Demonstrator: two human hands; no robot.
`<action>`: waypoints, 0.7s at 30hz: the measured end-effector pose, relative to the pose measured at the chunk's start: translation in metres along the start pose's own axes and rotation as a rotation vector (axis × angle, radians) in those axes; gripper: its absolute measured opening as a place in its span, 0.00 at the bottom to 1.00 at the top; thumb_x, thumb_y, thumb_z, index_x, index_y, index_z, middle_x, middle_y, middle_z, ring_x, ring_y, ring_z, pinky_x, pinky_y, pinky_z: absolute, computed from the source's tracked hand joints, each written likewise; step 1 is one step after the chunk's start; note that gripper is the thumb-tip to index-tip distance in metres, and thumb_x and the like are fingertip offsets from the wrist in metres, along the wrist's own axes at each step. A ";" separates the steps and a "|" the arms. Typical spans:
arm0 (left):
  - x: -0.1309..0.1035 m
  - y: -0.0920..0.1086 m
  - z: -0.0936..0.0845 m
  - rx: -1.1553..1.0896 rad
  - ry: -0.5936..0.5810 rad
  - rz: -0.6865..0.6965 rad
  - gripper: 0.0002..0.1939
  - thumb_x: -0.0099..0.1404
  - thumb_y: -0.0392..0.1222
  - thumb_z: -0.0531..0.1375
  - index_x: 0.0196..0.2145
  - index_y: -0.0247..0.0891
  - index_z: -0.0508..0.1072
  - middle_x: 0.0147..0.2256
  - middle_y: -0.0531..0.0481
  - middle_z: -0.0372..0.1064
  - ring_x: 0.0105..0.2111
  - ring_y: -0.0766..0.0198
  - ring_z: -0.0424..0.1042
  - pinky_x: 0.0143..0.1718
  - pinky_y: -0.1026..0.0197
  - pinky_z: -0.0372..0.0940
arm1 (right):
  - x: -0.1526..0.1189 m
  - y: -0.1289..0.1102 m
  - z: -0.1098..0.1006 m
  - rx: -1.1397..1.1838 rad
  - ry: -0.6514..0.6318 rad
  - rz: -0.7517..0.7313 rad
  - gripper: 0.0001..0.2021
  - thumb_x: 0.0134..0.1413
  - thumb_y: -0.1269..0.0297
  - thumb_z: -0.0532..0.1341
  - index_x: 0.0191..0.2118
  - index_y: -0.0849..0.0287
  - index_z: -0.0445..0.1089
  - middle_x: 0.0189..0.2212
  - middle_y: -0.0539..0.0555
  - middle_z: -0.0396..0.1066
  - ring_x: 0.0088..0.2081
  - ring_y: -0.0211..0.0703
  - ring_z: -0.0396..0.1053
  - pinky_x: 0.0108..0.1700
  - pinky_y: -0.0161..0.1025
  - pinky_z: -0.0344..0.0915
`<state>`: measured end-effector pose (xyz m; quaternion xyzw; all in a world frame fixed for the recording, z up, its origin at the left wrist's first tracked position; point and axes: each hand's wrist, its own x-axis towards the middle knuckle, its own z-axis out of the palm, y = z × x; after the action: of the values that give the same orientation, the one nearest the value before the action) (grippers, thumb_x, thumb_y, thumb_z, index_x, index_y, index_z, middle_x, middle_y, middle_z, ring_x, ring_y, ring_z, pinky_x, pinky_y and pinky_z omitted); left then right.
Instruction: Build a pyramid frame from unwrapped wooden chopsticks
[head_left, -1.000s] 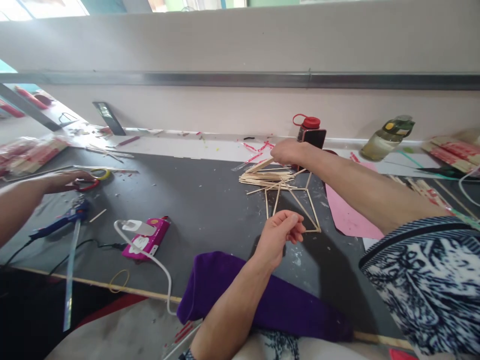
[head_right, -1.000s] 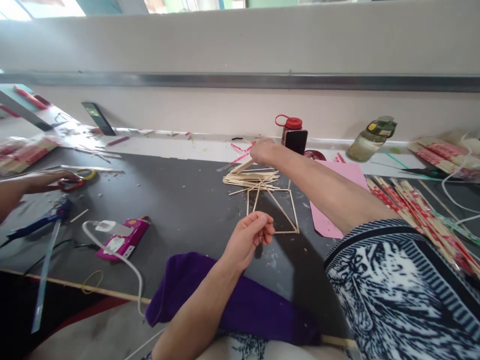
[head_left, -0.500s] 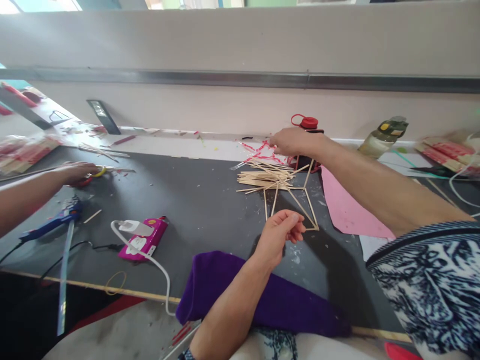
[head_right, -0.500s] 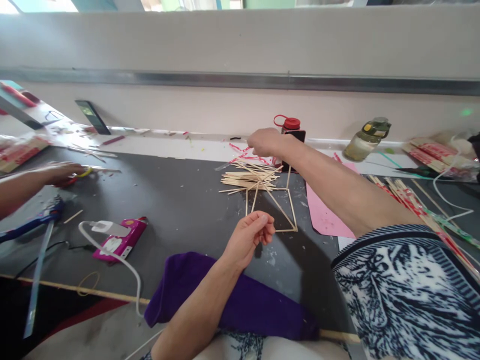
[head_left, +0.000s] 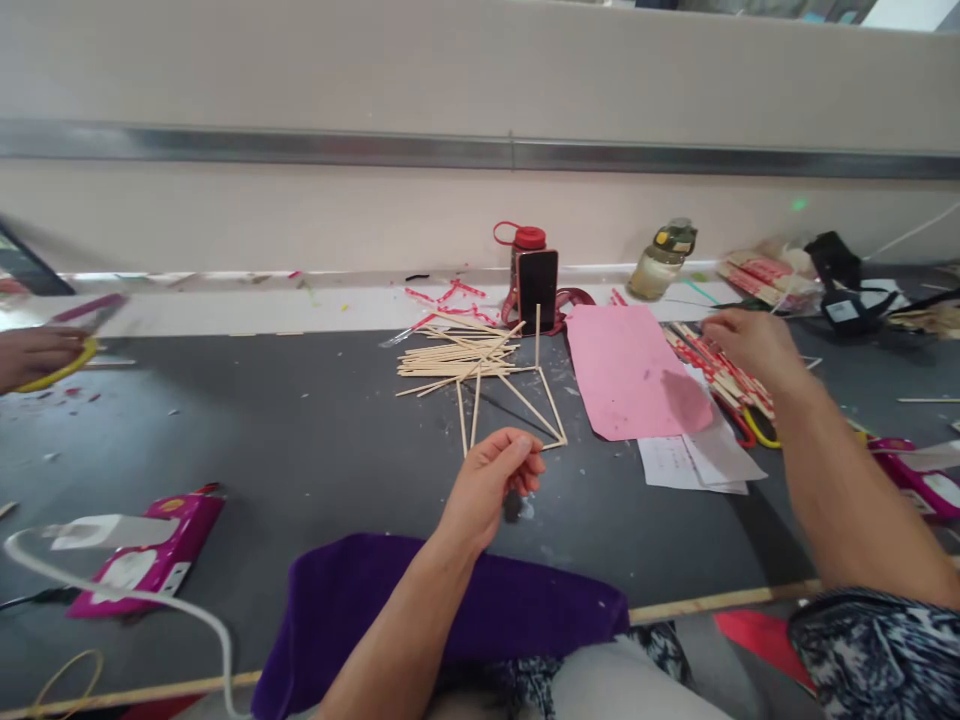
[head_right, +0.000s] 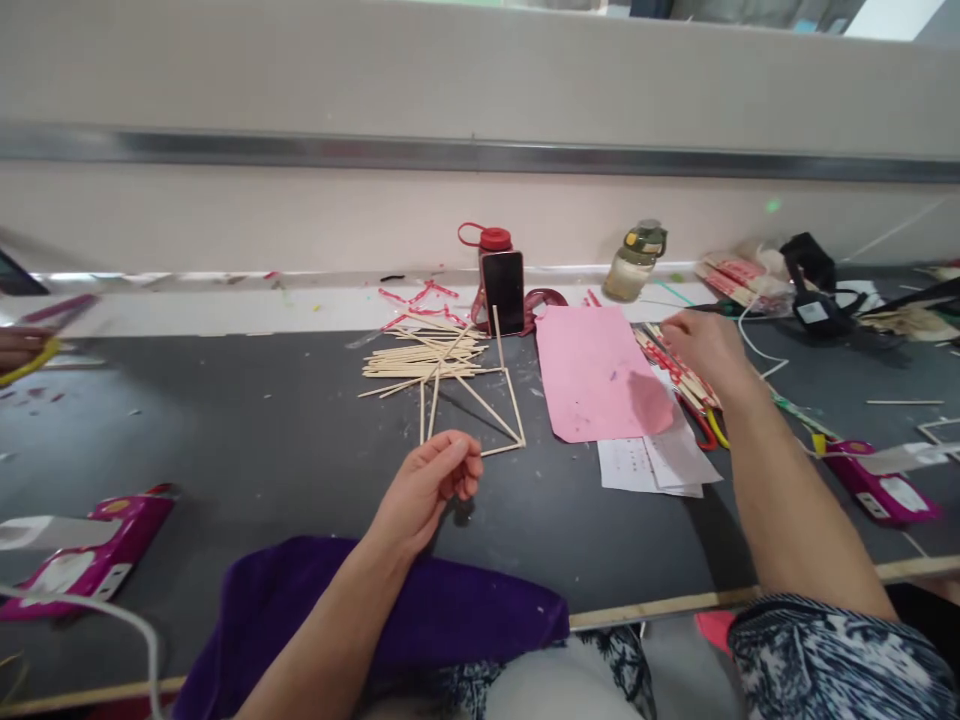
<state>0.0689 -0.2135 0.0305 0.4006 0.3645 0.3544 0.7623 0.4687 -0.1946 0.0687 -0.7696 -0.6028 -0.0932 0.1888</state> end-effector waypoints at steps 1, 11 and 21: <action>0.000 0.000 0.001 0.009 0.005 -0.005 0.13 0.57 0.49 0.62 0.30 0.34 0.72 0.24 0.51 0.69 0.19 0.72 0.65 0.21 0.69 0.57 | -0.004 0.015 0.010 -0.093 -0.103 0.068 0.17 0.61 0.56 0.53 0.37 0.62 0.75 0.29 0.62 0.73 0.31 0.48 0.71 0.31 0.41 0.60; 0.004 -0.005 0.001 0.067 0.016 -0.031 0.12 0.58 0.48 0.61 0.31 0.35 0.71 0.24 0.53 0.68 0.20 0.74 0.65 0.21 0.71 0.57 | -0.012 0.037 0.056 -0.360 -0.534 0.443 0.25 0.56 0.50 0.53 0.51 0.64 0.68 0.55 0.71 0.61 0.50 0.64 0.65 0.44 0.54 0.63; 0.003 -0.003 0.000 0.077 0.010 -0.026 0.12 0.59 0.47 0.61 0.31 0.34 0.71 0.24 0.53 0.68 0.20 0.74 0.65 0.21 0.71 0.56 | 0.008 0.041 0.053 -0.375 -0.598 0.500 0.22 0.54 0.61 0.56 0.52 0.71 0.67 0.48 0.76 0.66 0.47 0.57 0.66 0.39 0.45 0.58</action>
<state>0.0715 -0.2124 0.0270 0.4231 0.3866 0.3323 0.7491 0.5054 -0.1748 0.0162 -0.9061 -0.3986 0.0746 -0.1206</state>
